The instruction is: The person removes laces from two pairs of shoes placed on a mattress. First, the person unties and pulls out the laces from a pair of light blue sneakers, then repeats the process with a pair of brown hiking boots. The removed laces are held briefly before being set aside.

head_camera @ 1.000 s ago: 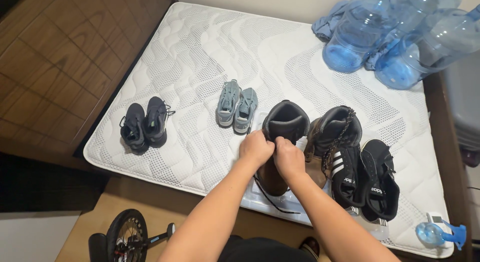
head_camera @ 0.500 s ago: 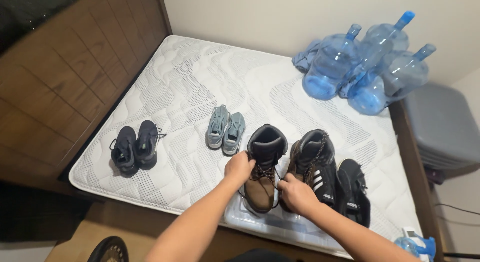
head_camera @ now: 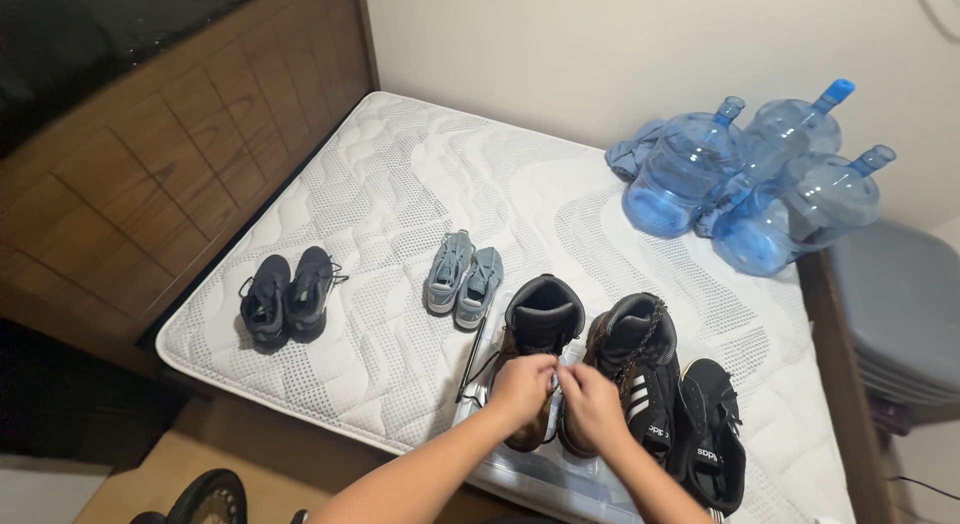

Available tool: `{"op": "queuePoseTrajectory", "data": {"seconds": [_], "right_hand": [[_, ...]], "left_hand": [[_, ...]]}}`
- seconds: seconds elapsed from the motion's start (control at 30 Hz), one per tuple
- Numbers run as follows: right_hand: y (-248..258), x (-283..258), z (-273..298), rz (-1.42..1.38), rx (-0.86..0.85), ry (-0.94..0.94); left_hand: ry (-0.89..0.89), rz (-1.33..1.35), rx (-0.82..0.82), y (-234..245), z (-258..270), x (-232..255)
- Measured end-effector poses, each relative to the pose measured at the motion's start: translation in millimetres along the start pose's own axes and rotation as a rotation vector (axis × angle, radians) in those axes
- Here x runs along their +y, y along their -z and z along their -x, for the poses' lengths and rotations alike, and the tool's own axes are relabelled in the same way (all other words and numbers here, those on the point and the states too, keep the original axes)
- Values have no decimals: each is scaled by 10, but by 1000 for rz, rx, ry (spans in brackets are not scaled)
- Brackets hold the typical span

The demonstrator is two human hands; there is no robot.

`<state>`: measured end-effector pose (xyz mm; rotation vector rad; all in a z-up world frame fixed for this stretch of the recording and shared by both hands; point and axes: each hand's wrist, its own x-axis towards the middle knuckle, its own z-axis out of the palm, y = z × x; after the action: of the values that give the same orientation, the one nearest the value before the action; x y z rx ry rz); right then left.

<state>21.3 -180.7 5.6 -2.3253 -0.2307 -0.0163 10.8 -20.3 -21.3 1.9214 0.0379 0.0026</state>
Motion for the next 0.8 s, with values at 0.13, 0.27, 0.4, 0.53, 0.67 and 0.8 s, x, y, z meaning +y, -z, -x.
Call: {"op": "queuePoseTrajectory", "data": {"seconds": [0.13, 0.27, 0.4, 0.53, 0.67, 0.8], "right_hand": [[-90, 68, -612, 166, -194, -109], [-378, -53, -755, -172, -601, -382], [-367, -224, -527, -93, -378, -174], [-100, -421, -190, 46, -299, -207], [186, -623, 53, 196, -219, -26], [355, -624, 345, 311, -177, 34]], "left_hand": [[-565, -598, 97, 215, 229, 241], [-723, -623, -160, 103, 619, 302], [-427, -549, -195, 82, 839, 271], [78, -392, 165, 458, 388, 179], [179, -450, 96, 506, -212, 198], [237, -496, 15, 472, -393, 65]]}}
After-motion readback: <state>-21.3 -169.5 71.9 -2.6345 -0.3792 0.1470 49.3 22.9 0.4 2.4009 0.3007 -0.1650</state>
